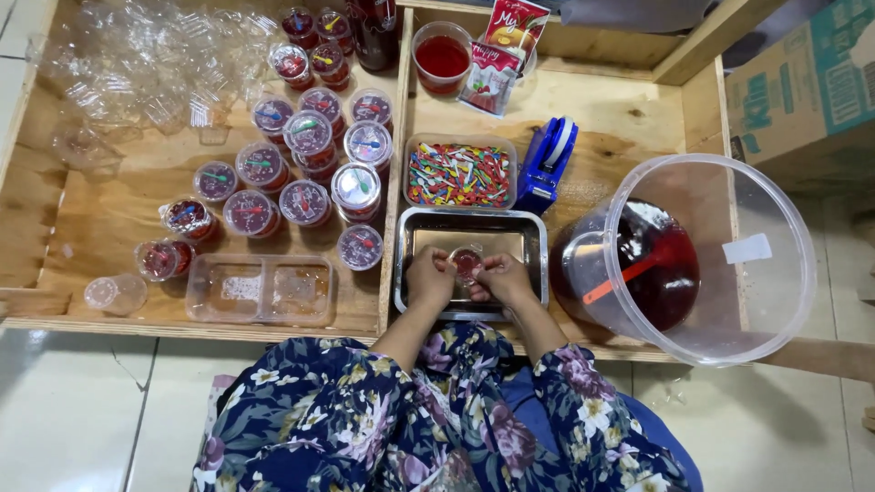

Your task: Preparing small jelly cups by scooping jelly from a large container and adding sprinkles as a topping.

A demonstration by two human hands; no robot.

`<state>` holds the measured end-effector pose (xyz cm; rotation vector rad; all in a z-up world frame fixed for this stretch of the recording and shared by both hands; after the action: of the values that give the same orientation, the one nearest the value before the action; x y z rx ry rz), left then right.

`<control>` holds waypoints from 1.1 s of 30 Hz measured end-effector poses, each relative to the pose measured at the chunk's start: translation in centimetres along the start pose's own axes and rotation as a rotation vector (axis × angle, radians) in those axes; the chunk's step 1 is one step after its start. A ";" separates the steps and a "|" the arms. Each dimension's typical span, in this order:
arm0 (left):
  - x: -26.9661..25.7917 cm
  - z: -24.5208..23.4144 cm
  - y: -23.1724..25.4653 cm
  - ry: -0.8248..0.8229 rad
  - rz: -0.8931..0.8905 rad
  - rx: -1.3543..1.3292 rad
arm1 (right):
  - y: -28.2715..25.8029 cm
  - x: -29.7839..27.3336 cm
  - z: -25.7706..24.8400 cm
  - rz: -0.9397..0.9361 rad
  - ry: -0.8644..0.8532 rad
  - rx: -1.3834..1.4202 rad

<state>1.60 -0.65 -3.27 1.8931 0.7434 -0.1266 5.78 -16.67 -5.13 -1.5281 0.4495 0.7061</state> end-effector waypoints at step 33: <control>-1.4 2.3 -1.0 0.061 0.216 0.091 | 0.7 3.9 -1.5 -0.088 -0.063 0.039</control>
<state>0.45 -3.01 -4.56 2.0593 0.5772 0.0342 8.43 -17.70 -8.31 -1.4759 0.3449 0.6707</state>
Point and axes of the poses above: each hand's wrist, its own x-axis towards the middle knuckle, its own z-axis out of the palm, y = z × x, the point moved 1 cm from there along x, towards the middle knuckle, and after that the axes turned 2 degrees about z, right-handed, at the moved point
